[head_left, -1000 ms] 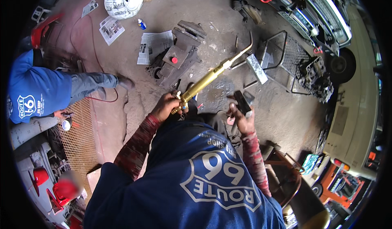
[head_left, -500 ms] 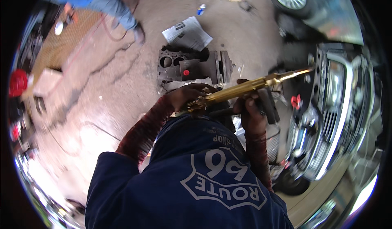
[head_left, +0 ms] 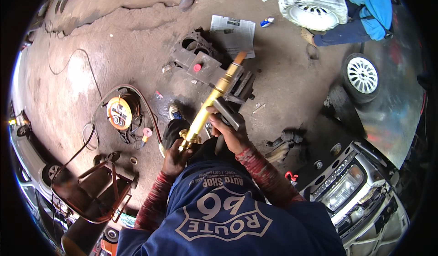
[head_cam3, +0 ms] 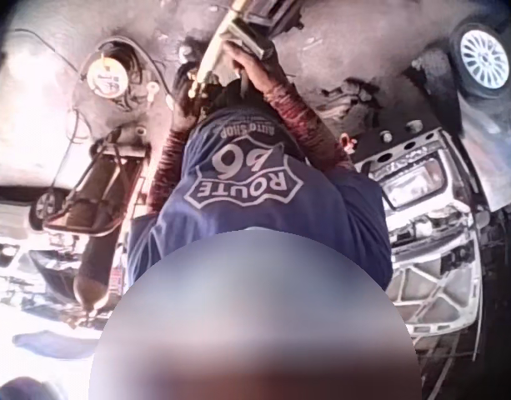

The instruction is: The person retrieves a blowtorch and ignites it, then uses it to heat a metal part clamped in a vise. The person adjusts the flame and holds the torch steadily against the part for an extended period.

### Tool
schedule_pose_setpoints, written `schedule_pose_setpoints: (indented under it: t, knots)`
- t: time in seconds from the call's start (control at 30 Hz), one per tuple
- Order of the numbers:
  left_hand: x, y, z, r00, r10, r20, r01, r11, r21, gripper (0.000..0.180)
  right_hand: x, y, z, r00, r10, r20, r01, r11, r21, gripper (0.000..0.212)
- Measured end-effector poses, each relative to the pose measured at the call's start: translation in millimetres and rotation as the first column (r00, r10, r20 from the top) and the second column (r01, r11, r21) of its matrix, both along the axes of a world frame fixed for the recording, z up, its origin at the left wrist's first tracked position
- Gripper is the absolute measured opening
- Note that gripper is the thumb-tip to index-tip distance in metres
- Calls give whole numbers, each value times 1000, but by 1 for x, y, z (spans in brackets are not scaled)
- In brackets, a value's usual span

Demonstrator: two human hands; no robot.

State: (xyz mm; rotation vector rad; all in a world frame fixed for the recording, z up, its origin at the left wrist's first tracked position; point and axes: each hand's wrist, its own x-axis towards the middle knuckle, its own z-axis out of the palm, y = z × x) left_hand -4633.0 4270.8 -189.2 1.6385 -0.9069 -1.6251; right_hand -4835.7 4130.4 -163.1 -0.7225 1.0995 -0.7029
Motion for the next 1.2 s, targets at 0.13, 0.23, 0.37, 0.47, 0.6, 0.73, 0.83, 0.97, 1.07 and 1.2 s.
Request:
schedule_pose_setpoints:
  t: [0.13, 0.23, 0.37, 0.47, 0.6, 0.73, 0.83, 0.97, 1.07, 1.2]
  knots:
    - [11, 51, -29, 849, 520, -97, -492, 843, 216, 50, 20, -6, -46, 963, 168, -209, -168, 986, 17, 18]
    - [34, 67, -89, 735, 677, 36, -670, 717, 192, 31, 42, -52, -121, 603, -50, -796, -414, 833, -366, 18]
    - [86, 75, -179, 661, 747, 69, -742, 638, 204, 22, 75, -114, -207, 314, 5, -949, -852, 443, -280, 32]
    - [116, 82, -231, 652, 758, -12, -725, 627, 284, 19, 96, -125, -250, 155, -2, -988, -933, 329, -147, 36]
    - [129, 87, -291, 668, 732, -135, -680, 674, 288, 21, 90, -130, -280, 27, -14, -1000, -969, 246, -29, 49]
    - [133, 98, -336, 745, 646, -168, -591, 755, 286, 24, 62, -160, -282, -237, -145, -961, -913, 373, 169, 27]
    - [133, 108, -371, 765, 606, -218, -561, 794, 236, 24, 8, -198, -266, -394, -226, -891, -770, 610, 186, 35]
    - [129, 114, -426, 704, 650, -287, -583, 759, 291, 19, -103, -208, -272, -512, -283, -811, -530, 847, 39, 53]
    - [130, 116, -461, 660, 729, -182, -619, 665, 418, 14, -173, -171, -311, -14, -332, -943, -145, 934, -327, 54]
    - [126, 110, -498, 651, 701, -292, -565, 704, 431, 16, -213, -114, -352, 60, -399, -915, 97, 914, -393, 41]
